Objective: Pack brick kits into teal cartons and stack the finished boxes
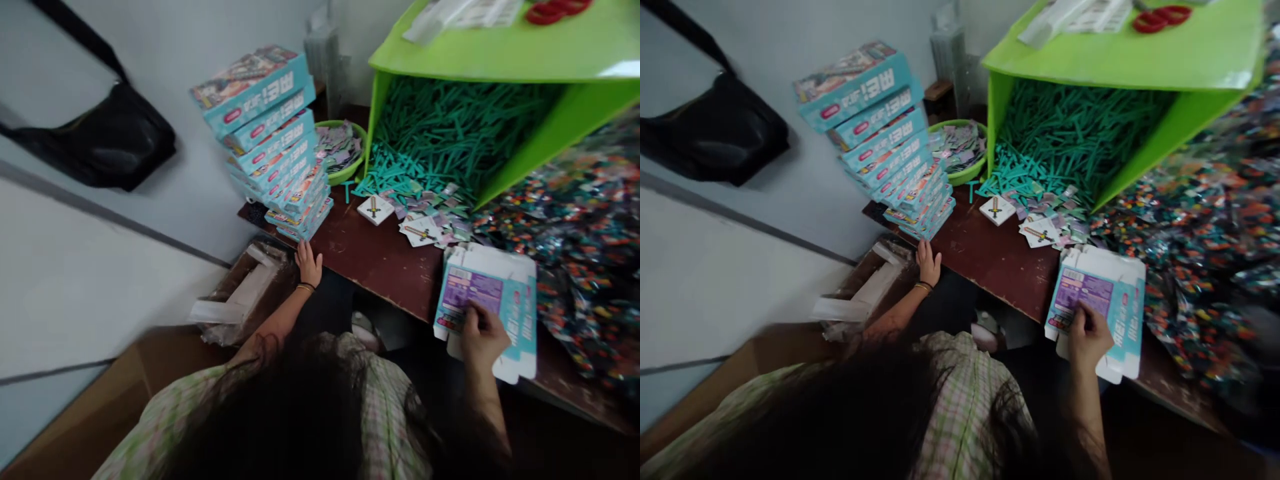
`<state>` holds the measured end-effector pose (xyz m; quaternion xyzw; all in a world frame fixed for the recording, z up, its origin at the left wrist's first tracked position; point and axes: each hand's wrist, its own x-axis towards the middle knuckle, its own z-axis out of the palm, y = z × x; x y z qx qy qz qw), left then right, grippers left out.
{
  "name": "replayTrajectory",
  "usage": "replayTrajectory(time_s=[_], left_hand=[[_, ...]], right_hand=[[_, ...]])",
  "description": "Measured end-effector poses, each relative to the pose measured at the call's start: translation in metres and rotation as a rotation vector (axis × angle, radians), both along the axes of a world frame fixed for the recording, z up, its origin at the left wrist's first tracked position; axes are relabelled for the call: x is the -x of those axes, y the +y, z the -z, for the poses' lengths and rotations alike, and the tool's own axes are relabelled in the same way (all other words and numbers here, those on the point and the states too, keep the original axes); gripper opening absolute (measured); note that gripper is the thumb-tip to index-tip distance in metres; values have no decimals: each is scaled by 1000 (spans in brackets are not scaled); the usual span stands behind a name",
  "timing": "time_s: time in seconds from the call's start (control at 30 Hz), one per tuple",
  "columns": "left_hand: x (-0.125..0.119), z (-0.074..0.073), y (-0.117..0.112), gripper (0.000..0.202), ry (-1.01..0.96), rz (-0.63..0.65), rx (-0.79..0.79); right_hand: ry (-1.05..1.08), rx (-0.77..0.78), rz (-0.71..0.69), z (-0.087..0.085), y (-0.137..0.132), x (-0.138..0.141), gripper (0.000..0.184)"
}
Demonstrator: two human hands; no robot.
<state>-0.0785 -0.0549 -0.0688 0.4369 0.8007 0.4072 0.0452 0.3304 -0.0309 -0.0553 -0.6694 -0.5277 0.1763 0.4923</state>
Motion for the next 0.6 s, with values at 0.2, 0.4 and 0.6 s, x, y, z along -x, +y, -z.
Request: replayTrajectory(time_s=[0.2,0.4,0.6], left_hand=[[-30,4,-32,61,140,338,27],[-105,3,-39,43,7,826,34],[-209,-5,21,53,-484,986,186]], right_hand=[[-266,34,193,-3,-16,-46,60],[-360,396,211,13,-25,-62,84],[-329,358,227,22,-31,-51,76]])
